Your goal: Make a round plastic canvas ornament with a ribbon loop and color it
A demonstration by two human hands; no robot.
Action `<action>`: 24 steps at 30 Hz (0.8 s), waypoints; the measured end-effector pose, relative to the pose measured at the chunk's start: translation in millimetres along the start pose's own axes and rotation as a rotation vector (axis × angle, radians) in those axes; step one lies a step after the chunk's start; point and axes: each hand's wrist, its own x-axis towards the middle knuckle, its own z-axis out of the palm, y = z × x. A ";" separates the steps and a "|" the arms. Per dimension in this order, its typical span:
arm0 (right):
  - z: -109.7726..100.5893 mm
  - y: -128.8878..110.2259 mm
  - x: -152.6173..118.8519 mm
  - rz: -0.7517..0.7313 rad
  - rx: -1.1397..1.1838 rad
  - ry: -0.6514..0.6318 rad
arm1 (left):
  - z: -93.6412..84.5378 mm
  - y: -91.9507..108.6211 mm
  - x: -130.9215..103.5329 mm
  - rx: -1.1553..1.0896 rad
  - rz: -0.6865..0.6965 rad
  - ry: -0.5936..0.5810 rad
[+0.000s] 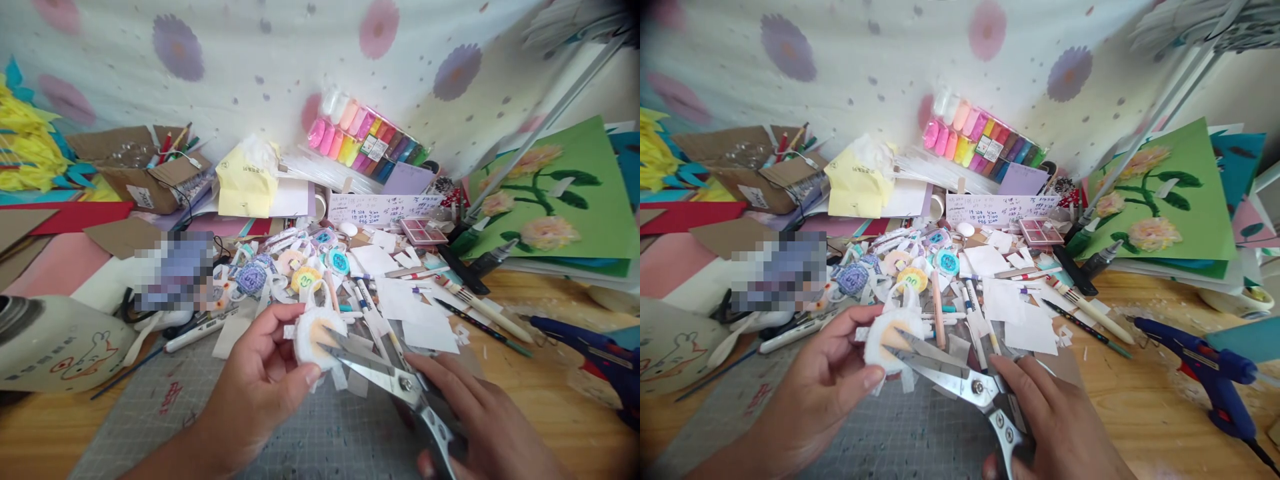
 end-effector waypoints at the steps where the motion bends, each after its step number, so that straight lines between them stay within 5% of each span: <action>1: 0.0 -1.3 2.2 -0.017 -0.023 0.018 | 0.2 -0.5 0.0 0.007 0.011 0.002; 9: 15.4 4.8 -0.4 -0.072 -0.071 0.039 | 2.9 0.9 -0.4 0.012 -0.014 0.031; 16: 7.9 9.2 -3.6 0.111 0.216 -0.069 | 1.6 2.3 -0.9 -0.024 -0.023 0.030; 24: 1.9 -1.4 2.2 -0.020 -0.031 0.030 | 4.0 3.9 -0.2 -0.021 0.040 0.071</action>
